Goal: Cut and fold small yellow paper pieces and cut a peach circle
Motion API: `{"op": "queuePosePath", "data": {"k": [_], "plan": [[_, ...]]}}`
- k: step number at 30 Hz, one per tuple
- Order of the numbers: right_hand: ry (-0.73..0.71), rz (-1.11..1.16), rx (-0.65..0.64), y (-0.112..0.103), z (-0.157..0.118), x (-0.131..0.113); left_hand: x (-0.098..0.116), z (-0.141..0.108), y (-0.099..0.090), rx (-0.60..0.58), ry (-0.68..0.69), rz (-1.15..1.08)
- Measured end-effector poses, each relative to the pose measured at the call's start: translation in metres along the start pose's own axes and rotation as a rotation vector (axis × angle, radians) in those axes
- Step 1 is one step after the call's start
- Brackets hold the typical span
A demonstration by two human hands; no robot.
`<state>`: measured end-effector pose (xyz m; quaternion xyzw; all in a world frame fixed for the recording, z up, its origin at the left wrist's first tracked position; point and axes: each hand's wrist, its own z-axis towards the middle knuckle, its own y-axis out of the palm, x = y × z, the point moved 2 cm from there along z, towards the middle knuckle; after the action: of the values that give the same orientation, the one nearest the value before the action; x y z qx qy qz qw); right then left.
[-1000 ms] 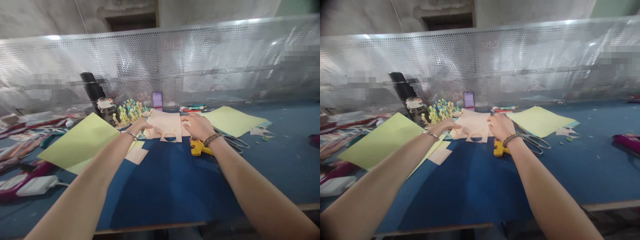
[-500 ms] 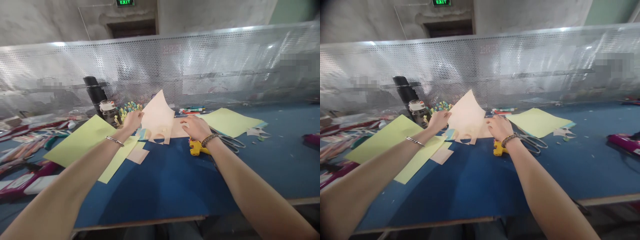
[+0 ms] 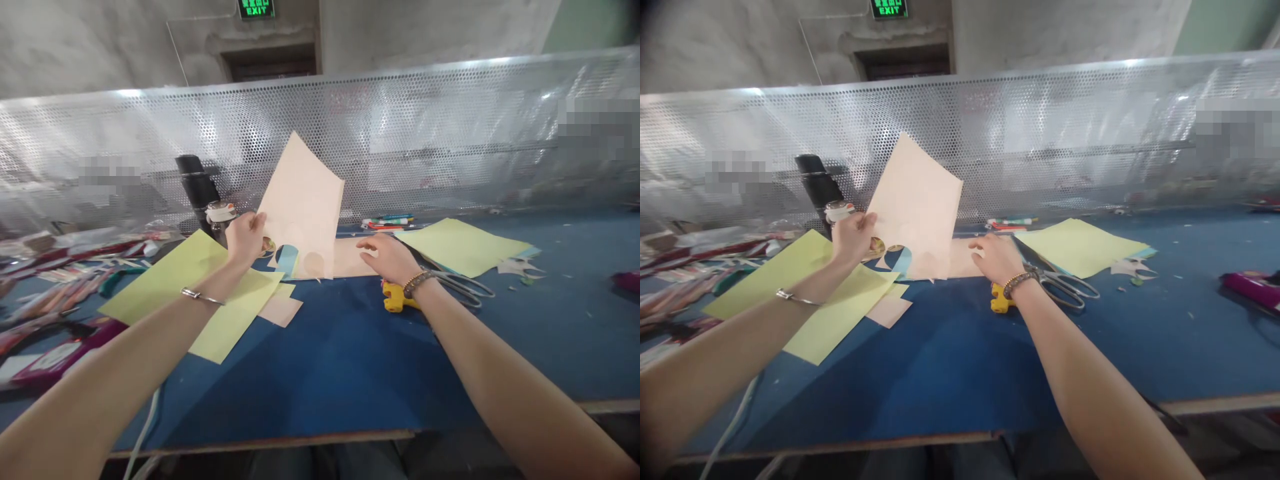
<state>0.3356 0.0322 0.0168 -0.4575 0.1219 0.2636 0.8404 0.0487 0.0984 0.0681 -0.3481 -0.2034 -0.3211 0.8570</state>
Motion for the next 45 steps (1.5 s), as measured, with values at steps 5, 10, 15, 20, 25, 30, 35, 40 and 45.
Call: {"op": "queuePosePath", "data": {"k": [5, 10, 15, 20, 25, 30, 35, 40, 45], "plan": [[0.157, 0.367, 0.007, 0.011, 0.002, -0.005, -0.010, -0.021, -0.004, -0.022, -0.092, -0.184], [0.277, 0.691, -0.115, 0.019, -0.004, -0.018, -0.014, -0.041, -0.001, -0.080, -0.130, -0.282], [0.383, 0.856, -0.076, 0.026, -0.008, -0.024, 0.006, -0.066, -0.019, 0.076, 0.058, -0.218], [0.434, 0.992, -0.027, 0.026, -0.010, -0.032, 0.031, -0.096, -0.019, -0.577, 0.003, -0.226], [0.436, 1.065, -0.106, 0.032, -0.019, -0.053, 0.022, -0.095, -0.004, -0.791, -0.580, -0.741], [0.384, 1.015, -0.231, 0.040, -0.026, -0.075, 0.006, -0.090, 0.001, -0.624, -0.707, -0.882], [0.332, 0.879, -0.345, 0.009, -0.023, -0.065, -0.003, -0.093, 0.006, -0.688, -0.788, -0.905], [0.136, 0.066, -0.268, -0.052, -0.039, -0.014, -0.007, -0.086, 0.008, -0.450, -0.873, -0.989], [0.079, -0.416, -0.422, -0.076, -0.069, 0.040, -0.009, -0.085, 0.009, -0.361, -0.910, -0.997]]}}
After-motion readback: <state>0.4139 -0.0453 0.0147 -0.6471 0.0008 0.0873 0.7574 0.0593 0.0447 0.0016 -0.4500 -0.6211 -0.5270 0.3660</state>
